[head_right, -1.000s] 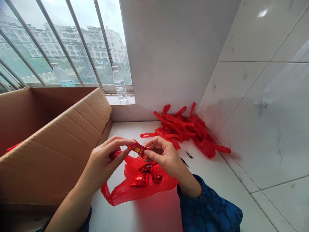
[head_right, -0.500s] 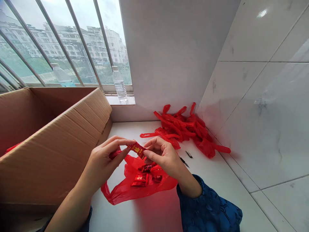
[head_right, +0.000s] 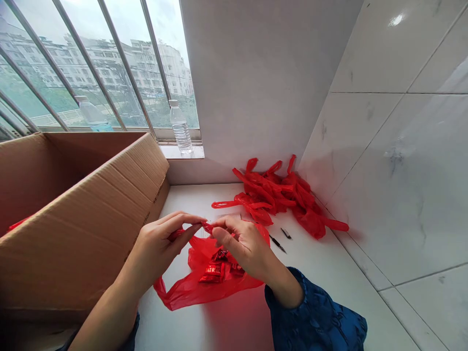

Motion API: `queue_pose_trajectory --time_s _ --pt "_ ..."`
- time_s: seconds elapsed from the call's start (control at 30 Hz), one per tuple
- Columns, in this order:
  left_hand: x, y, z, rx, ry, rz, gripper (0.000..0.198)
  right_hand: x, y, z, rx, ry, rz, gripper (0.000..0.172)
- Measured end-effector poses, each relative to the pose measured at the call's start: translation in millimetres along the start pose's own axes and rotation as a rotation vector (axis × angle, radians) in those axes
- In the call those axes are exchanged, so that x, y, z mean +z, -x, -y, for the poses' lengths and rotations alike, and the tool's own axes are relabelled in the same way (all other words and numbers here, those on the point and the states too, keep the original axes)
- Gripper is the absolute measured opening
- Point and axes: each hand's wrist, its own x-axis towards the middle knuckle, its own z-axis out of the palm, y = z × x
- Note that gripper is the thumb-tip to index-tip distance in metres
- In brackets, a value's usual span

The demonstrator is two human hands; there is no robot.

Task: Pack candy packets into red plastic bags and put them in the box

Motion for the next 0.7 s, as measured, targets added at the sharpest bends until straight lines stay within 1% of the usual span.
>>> queue_pose_trajectory --time_s 0.07,0.1,0.23,0.33,0.4,0.47,0.5,0.6,0.67,0.7 --pt "0.6 0 0 0.019 -0.01 0.013 0.018 0 0 1 -0.004 0.014 0.044 0.032" --pt "0.9 0 0 0.029 -0.004 0.019 0.02 0 0 0 0.008 -0.014 0.072 0.03" --pt "2.4 0 1 0.033 0.041 0.039 0.025 0 -5 -6 0.098 -0.218 0.179 0.031" --pt "4.7 0 2 0.027 0.061 0.038 0.024 3 -7 -8 0.114 -0.284 0.199 0.03" --pt "5.0 1 3 0.01 0.079 0.028 0.023 3 -5 -5 0.098 -0.283 0.173 0.027" --pt "2.4 1 3 -0.06 0.146 -0.006 0.023 -1 -1 1 0.076 -0.234 0.155 0.024" --pt "-0.4 2 3 -0.117 0.206 -0.03 0.024 -4 2 5 0.066 -0.201 0.17 0.021" --pt "-13.0 3 0 -0.273 0.439 -0.113 0.03 -18 10 13 0.036 -0.082 0.297 0.012" --pt "-21.2 5 -8 -0.331 0.538 -0.167 0.031 -22 11 13 0.016 0.075 0.365 0.009" --pt "-24.2 6 -13 -0.353 0.56 -0.182 0.031 -21 11 11 0.015 0.197 0.363 0.008"
